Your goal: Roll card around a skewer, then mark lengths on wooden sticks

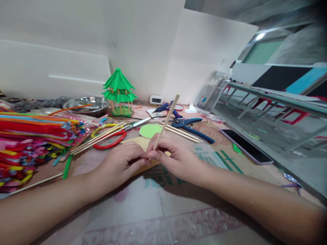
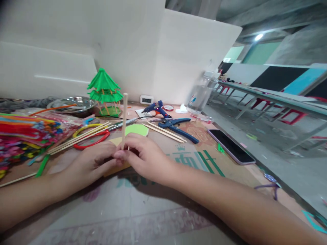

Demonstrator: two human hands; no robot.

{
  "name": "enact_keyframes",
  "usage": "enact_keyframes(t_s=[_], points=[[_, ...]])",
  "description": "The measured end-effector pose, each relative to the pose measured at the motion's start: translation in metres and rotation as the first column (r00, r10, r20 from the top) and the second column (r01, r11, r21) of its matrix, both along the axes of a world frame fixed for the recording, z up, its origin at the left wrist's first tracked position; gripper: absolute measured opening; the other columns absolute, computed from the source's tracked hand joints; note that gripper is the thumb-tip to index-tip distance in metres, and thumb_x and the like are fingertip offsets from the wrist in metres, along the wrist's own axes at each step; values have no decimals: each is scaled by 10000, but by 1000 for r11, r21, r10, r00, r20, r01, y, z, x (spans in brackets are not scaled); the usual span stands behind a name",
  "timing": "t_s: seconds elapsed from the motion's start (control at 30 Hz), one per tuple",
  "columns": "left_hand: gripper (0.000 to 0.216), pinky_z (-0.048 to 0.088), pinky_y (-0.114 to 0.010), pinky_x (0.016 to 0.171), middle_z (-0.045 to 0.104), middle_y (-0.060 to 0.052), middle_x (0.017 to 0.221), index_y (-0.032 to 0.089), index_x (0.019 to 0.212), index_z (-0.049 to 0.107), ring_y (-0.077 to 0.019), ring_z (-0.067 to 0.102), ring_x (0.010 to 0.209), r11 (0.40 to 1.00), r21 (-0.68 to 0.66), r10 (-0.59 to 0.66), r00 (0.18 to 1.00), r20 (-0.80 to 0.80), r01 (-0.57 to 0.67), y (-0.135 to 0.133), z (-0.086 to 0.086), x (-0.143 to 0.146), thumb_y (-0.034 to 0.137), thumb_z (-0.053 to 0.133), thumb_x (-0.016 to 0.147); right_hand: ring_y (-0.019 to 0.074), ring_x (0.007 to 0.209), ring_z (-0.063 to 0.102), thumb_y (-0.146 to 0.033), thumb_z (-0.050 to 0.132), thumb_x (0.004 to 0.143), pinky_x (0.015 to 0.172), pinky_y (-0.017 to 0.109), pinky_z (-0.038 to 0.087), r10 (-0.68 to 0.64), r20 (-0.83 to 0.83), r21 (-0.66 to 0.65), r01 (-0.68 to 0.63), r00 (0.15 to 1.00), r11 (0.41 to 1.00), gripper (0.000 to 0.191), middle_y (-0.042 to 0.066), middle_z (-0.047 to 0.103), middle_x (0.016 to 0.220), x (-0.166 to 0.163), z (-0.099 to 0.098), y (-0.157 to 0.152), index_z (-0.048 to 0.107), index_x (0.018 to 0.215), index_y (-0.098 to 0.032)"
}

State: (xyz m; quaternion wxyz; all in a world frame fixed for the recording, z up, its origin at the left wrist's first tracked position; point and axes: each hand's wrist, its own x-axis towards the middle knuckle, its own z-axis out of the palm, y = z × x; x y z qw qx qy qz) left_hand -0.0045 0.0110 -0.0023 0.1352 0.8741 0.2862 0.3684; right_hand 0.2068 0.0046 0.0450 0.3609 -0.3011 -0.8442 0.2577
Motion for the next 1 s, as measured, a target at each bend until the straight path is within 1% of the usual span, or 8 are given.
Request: enact_keyframes(t_s=[0.13,0.23,0.3,0.43,0.53,0.63,0.83,1.0], points=[[145,505,-279,861,709,-21,931,206,964,686,-158,625,916,959,284,-6,998,-65,24,-9,4,-5,230,549,1005,119,586,513,-329,429,1039,580,249,330,-190,277,67,179,942,982,352,-14,570,630,14,15,3,587,759,-184],[314,358,-447,1166,658,-73,1311,211,1277,611,-242,521,1302,863,504,115,972,-205,5,-15,9,-6,128,501,994,130,611,524,-365,496,1020,590,268,281,-187,557,182,100,809,978,337,7,640,680,24,21,9,628,765,-188],[449,276,-483,1227,574,-110,1448,169,1418,500,-266,440,1406,844,535,224,927,-302,-29,-13,16,-8,87,467,978,136,653,553,-385,494,1029,613,269,293,-139,606,179,35,783,983,354,20,681,739,26,20,12,641,772,-190],[473,485,-405,1012,615,-151,1338,147,1357,536,-283,586,1223,875,400,427,825,-370,-273,11,36,-25,72,503,891,169,694,585,-373,465,1034,626,276,319,-224,584,242,96,780,966,359,53,703,768,27,16,21,675,811,-186],[221,510,-395,795,707,-119,981,184,986,696,-297,676,897,865,205,483,646,-592,-458,31,48,-45,132,539,839,208,760,635,-297,470,1008,649,286,374,-287,560,247,174,777,953,312,95,740,841,32,15,34,715,859,-176],[114,459,-352,643,683,-82,705,191,732,694,-241,621,611,860,114,425,574,-700,-498,44,47,-59,161,590,768,229,821,677,-280,475,992,683,303,438,-274,516,184,208,812,961,287,105,774,944,36,16,43,741,940,-184],[157,415,-336,596,702,-110,699,175,733,706,-245,629,617,858,109,412,547,-729,-502,50,30,-57,246,578,791,235,767,658,-302,508,968,670,339,460,-354,359,240,281,864,929,266,83,758,879,43,32,43,758,938,-218],[456,417,-339,613,724,-148,789,172,808,692,-281,658,690,867,127,419,565,-711,-482,43,30,-45,529,443,942,237,761,642,-329,547,947,673,354,457,-479,195,251,428,856,868,252,82,750,908,57,47,46,774,989,-229]])
